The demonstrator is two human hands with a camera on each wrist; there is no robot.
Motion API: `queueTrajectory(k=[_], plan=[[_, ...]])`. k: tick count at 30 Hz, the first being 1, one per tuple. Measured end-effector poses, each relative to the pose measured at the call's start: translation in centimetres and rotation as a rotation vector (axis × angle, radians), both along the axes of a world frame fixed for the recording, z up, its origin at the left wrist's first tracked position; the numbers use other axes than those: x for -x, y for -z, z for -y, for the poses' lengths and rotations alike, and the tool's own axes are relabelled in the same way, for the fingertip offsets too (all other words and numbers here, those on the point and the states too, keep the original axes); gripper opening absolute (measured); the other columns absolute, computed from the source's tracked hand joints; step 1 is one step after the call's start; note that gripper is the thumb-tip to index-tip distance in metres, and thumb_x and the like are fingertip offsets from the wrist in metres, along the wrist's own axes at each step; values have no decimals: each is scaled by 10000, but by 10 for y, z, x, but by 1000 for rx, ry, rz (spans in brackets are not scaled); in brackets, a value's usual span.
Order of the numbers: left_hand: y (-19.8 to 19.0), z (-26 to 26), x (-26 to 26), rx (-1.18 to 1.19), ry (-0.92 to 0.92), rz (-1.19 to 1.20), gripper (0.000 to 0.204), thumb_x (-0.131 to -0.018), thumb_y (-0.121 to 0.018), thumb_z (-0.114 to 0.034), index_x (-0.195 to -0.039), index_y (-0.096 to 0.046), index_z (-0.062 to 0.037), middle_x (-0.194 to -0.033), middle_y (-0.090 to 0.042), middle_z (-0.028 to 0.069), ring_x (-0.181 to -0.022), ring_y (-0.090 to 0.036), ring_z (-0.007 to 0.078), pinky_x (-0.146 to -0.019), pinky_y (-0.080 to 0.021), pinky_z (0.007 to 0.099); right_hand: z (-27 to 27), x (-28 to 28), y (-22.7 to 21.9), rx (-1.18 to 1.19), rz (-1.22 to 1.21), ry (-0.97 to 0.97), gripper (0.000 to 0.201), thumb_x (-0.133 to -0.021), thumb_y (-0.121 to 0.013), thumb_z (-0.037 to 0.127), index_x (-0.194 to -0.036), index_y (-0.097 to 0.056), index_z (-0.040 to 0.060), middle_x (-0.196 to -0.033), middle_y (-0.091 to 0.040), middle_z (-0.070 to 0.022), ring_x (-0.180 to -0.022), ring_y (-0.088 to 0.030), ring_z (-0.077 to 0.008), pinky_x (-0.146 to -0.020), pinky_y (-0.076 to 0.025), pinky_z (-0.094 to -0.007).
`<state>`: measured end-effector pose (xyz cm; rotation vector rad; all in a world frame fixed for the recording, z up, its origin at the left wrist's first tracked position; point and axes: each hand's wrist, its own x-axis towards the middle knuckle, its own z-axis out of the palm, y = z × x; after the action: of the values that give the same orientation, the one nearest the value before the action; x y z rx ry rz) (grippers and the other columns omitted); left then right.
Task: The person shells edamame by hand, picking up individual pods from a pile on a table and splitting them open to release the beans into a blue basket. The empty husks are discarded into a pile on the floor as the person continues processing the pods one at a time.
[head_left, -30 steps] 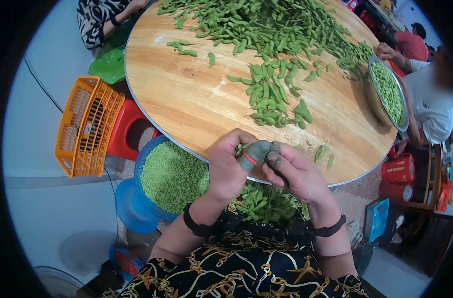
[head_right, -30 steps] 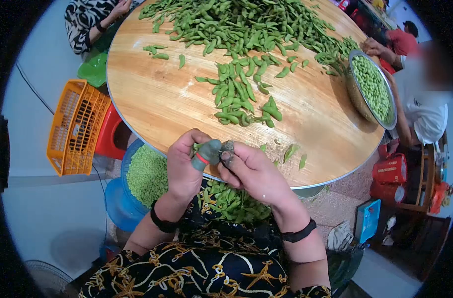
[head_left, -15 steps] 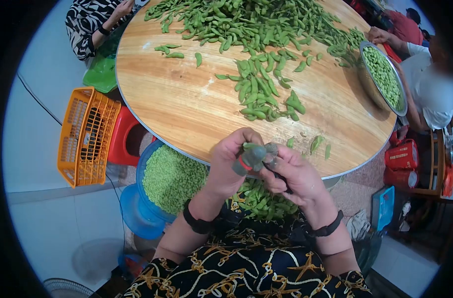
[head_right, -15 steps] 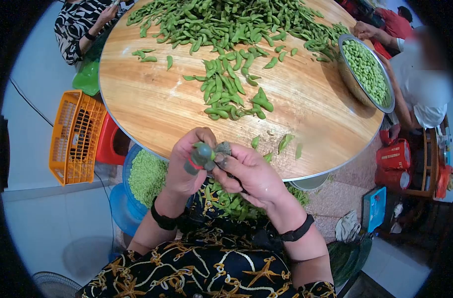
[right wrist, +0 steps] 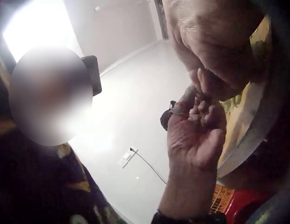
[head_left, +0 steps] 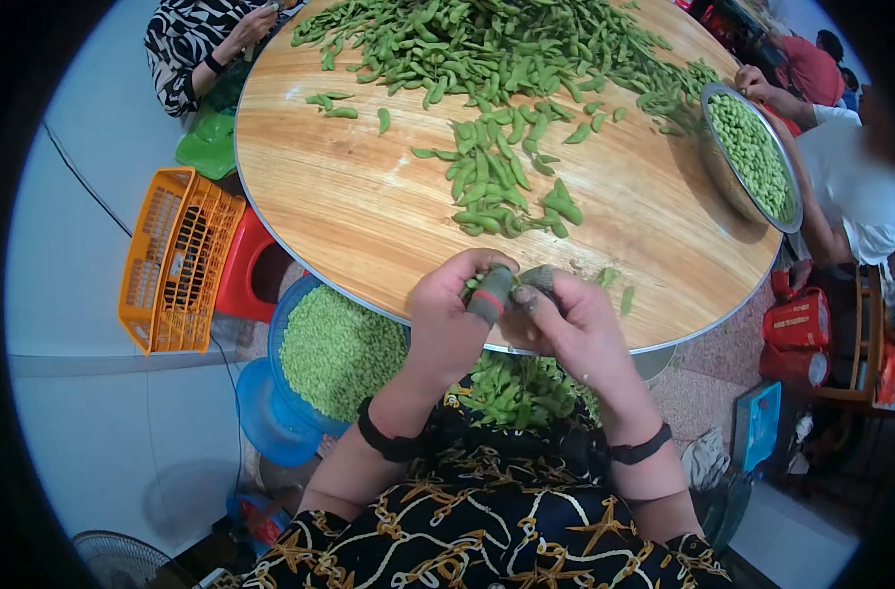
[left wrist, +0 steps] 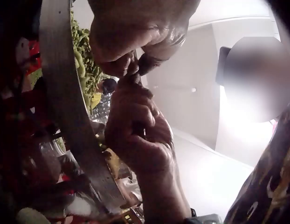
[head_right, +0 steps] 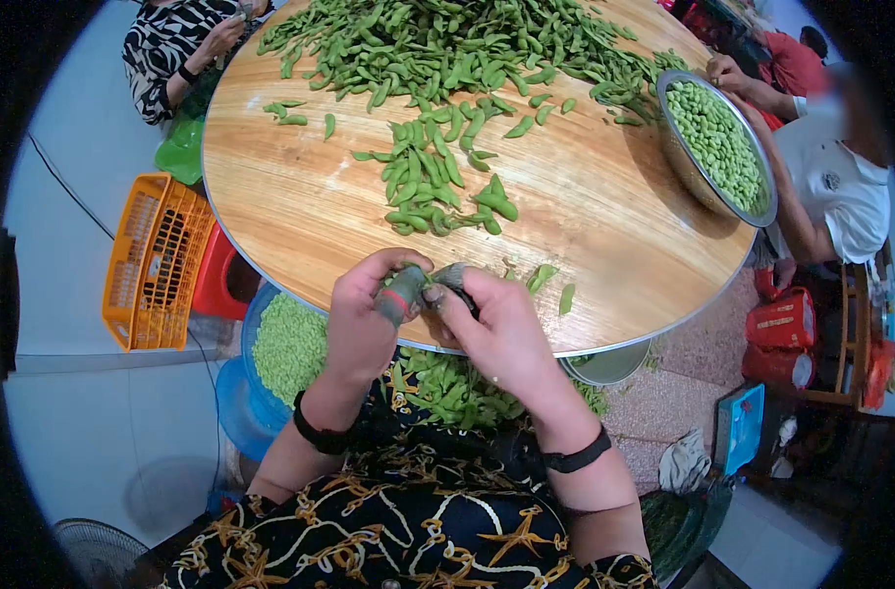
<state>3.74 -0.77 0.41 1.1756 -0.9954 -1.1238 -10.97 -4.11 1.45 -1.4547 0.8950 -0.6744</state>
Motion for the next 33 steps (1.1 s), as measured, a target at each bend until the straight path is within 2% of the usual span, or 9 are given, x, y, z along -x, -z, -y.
queueTrajectory(k=[6,10,14,16,19,22,24,27,33], plan=[[3,8,8,-99,98,-171,285,-766,-467,90,-1007,-589,-2,-778,-543,-2,-647,-471,46,-550,-352,162,59,21,-9,706,-703,310,173,-782,-604,133,-883,-553,2,-633,-574,-208,-588,-590,-338,-562,-470,-421],[-5,4,22,-85,391,126,262,-801,-514,39,-1050,-583,-7,-756,-528,-28,-622,-450,36,-538,-350,156,66,21,1,718,-884,270,154,-763,-617,125,-837,-552,6,-657,-586,-214,-644,-585,-386,-587,-469,-459],[-4,12,26,-215,252,51,240,-830,-536,-17,-1067,-576,-18,-793,-537,-20,-621,-452,37,-530,-356,156,57,32,0,722,-643,337,161,-749,-625,116,-825,-541,1,-637,-581,-203,-610,-589,-362,-553,-461,-430],[-2,17,30,-67,119,-413,220,-847,-529,-41,-1062,-572,-23,-836,-561,-1,-612,-457,35,-513,-348,150,47,36,-4,677,-523,377,164,-742,-631,103,-830,-542,-2,-626,-579,-194,-591,-593,-344,-537,-459,-410],[-4,23,34,-100,125,-673,173,-861,-531,-66,-1023,-575,-22,-887,-582,28,-604,-455,33,-494,-328,150,23,32,-19,571,-222,275,164,-738,-641,48,-855,-549,-20,-631,-579,-117,-538,-568,-188,-522,-445,-290],[-5,23,37,-95,44,-631,150,-858,-543,-74,-994,-577,-21,-928,-602,57,-608,-445,26,-492,-308,151,12,30,-14,277,58,210,102,-833,-579,87,-849,-542,-6,-637,-554,-47,-532,-503,-123,-507,-412,-260],[-5,22,36,-80,56,-618,146,-856,-547,-75,-990,-577,-24,-953,-606,69,-611,-447,26,-497,-312,152,12,38,-23,-323,253,-7,150,-924,-464,135,-854,-529,19,-625,-484,14,-520,-408,-75,-477,-348,-227],[-4,20,36,-69,69,-600,134,-852,-543,-61,-977,-581,-30,-988,-612,86,-639,-471,36,-526,-341,153,9,37,-18,-419,417,-34,216,-962,-384,170,-840,-504,39,-578,-416,34,-492,-336,-58,-452,-279,-203],[-5,17,38,-62,63,-426,139,-823,-513,-3,-946,-576,-18,-955,-606,70,-779,-551,98,-665,-438,193,11,38,-11,-327,293,-32,225,-960,-385,154,-788,-483,46,-556,-401,40,-490,-332,-43,-450,-266,-199]])
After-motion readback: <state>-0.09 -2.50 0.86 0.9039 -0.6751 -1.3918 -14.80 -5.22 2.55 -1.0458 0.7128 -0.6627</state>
